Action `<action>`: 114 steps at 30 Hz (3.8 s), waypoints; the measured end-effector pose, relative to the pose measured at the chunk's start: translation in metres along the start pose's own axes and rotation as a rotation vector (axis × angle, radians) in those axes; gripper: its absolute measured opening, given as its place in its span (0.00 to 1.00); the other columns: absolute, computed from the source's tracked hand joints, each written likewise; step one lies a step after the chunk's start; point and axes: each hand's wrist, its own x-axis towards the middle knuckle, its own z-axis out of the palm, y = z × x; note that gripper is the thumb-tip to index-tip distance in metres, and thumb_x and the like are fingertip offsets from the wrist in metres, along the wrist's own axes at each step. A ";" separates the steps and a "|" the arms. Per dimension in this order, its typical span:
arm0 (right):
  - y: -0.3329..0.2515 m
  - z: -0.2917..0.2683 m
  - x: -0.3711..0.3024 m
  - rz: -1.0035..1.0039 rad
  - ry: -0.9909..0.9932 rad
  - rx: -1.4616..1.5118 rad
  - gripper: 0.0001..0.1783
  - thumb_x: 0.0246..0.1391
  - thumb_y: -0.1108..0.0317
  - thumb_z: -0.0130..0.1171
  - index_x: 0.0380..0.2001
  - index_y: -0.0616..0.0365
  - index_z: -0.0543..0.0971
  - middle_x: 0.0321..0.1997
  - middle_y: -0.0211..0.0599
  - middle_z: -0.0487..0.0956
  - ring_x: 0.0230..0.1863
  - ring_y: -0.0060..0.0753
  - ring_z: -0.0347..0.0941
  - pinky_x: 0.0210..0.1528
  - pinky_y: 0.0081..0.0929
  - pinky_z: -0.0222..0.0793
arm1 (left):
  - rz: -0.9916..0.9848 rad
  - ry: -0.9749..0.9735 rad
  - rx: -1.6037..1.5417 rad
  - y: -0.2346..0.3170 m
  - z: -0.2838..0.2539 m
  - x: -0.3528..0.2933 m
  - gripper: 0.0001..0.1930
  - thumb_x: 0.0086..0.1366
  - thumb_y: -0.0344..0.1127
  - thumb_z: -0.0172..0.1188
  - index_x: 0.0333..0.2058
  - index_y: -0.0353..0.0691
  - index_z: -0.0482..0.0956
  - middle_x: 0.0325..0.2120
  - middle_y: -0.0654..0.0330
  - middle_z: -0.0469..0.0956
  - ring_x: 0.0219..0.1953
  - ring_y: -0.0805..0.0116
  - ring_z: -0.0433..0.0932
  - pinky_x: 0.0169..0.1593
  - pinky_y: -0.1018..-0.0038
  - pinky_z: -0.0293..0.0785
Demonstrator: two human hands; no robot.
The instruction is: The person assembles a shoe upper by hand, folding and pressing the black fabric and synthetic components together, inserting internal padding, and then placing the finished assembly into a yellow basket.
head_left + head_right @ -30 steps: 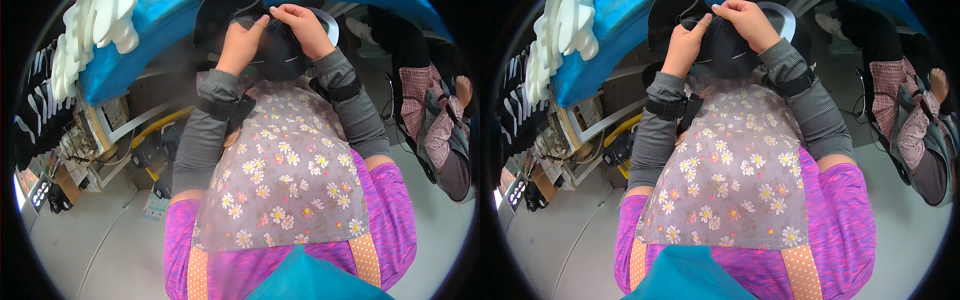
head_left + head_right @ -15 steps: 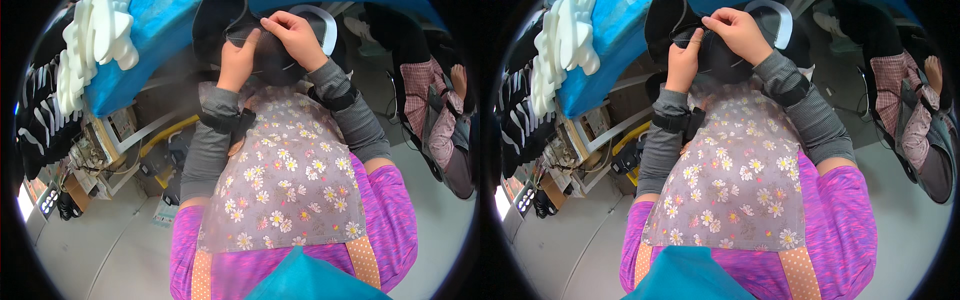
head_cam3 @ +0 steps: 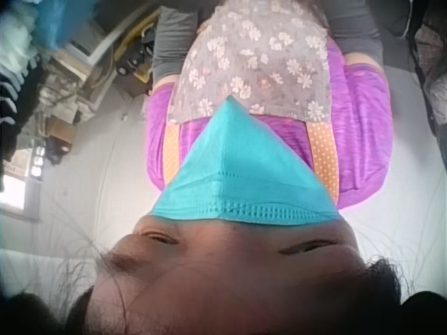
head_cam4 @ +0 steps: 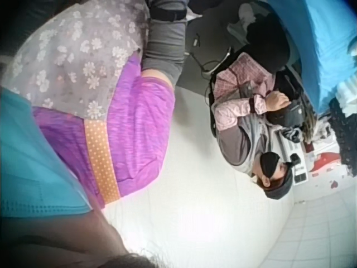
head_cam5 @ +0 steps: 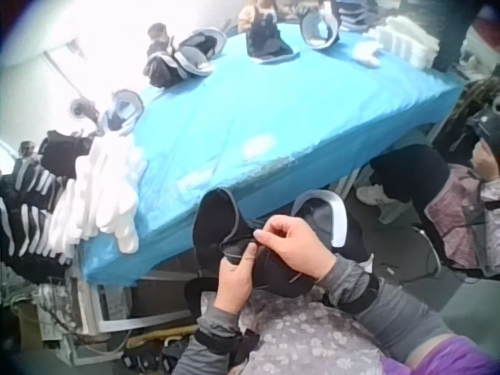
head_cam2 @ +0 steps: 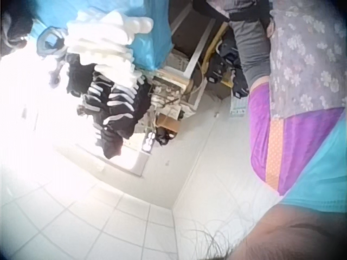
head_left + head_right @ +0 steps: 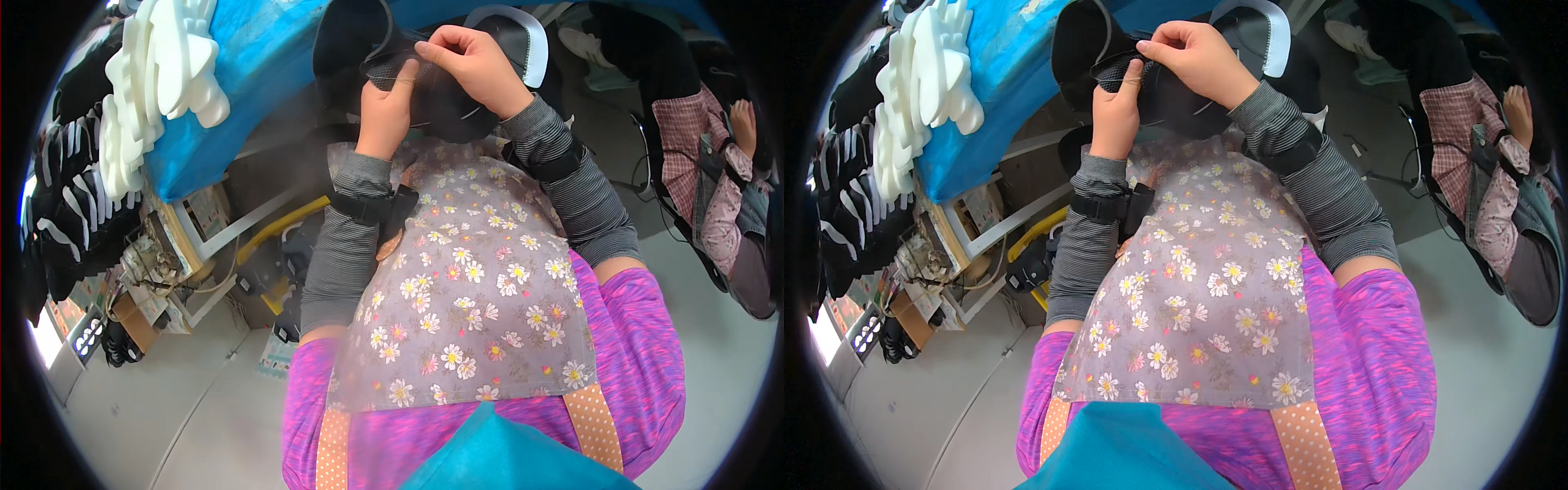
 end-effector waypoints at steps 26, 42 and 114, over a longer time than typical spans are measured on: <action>-0.036 -0.028 0.022 -0.140 0.152 -0.201 0.11 0.62 0.62 0.59 0.39 0.58 0.77 0.34 0.24 0.75 0.36 0.26 0.69 0.40 0.22 0.67 | -0.115 0.032 0.255 0.060 0.001 0.004 0.22 0.67 0.45 0.60 0.22 0.30 0.79 0.19 0.69 0.75 0.21 0.83 0.67 0.25 0.78 0.62; 0.044 -0.012 -0.070 0.407 -0.046 1.075 0.24 0.59 0.64 0.60 0.57 0.59 0.71 0.54 0.37 0.77 0.54 0.32 0.73 0.59 0.34 0.68 | 0.000 0.140 0.404 0.020 -0.018 0.014 0.27 0.72 0.48 0.51 0.23 0.28 0.75 0.14 0.57 0.74 0.17 0.70 0.68 0.24 0.64 0.63; 0.037 -0.007 -0.068 0.439 -0.013 1.169 0.22 0.55 0.72 0.62 0.54 0.62 0.74 0.52 0.41 0.78 0.52 0.38 0.76 0.59 0.37 0.71 | 0.233 -0.091 1.655 0.038 0.018 0.080 0.24 0.68 0.49 0.48 0.25 0.35 0.82 0.25 0.43 0.80 0.31 0.43 0.80 0.37 0.54 0.77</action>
